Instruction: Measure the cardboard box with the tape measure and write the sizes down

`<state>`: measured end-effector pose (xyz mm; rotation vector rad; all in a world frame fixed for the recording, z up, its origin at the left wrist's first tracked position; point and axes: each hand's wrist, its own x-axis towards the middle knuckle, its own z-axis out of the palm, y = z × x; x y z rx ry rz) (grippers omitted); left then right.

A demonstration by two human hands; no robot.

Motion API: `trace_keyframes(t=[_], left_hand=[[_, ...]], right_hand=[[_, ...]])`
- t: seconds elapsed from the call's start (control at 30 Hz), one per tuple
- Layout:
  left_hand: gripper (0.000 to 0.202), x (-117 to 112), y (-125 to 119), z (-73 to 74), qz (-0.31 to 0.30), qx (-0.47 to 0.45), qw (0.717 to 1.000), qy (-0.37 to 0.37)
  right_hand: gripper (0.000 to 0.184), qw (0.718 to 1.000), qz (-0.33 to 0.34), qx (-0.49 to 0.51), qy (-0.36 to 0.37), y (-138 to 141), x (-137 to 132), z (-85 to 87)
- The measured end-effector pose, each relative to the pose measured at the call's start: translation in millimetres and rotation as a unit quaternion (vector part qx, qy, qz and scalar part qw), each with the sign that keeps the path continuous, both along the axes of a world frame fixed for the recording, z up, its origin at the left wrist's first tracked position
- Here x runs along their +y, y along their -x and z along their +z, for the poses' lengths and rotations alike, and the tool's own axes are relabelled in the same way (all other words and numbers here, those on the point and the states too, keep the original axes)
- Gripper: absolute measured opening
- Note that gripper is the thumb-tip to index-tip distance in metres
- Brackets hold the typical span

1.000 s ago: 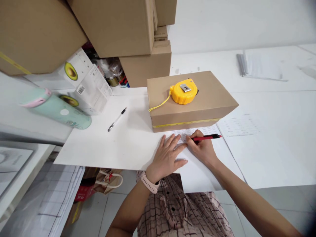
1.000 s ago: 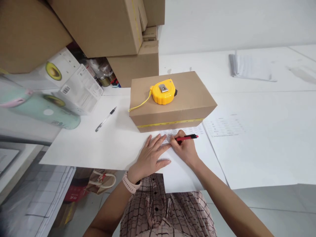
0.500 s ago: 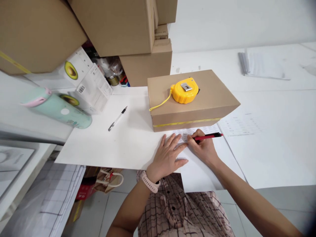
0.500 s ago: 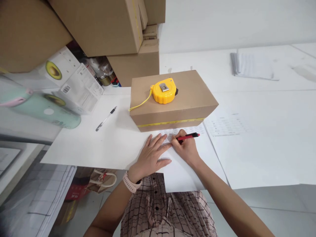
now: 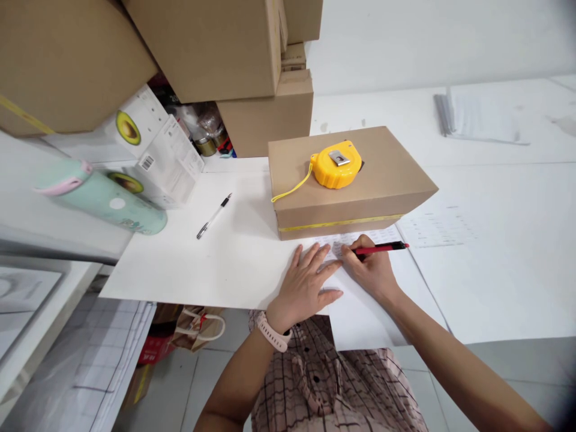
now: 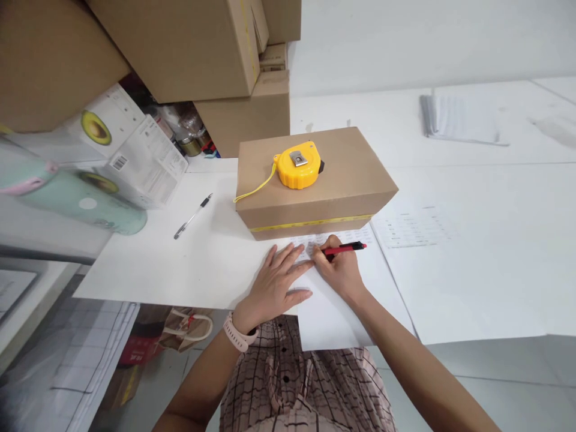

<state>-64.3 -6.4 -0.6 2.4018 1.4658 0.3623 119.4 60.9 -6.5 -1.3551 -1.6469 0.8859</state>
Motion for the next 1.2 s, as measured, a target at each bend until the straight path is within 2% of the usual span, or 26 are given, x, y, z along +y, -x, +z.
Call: trace_keyframes(t=[1.0, 1.2], left_hand=[[0.061, -0.1, -0.6, 0.8, -0.001, 0.004, 1.000, -0.003], [0.060, -0.3, -0.4, 0.8, 0.001, -0.003, 1.000, -0.008]], right_hand=[[0.025, 1.000, -0.017, -0.004, 0.012, 0.2, -0.2, 3.1], [0.024, 0.999, -0.040, -0.021, 0.015, -1.9, -0.1, 1.5]])
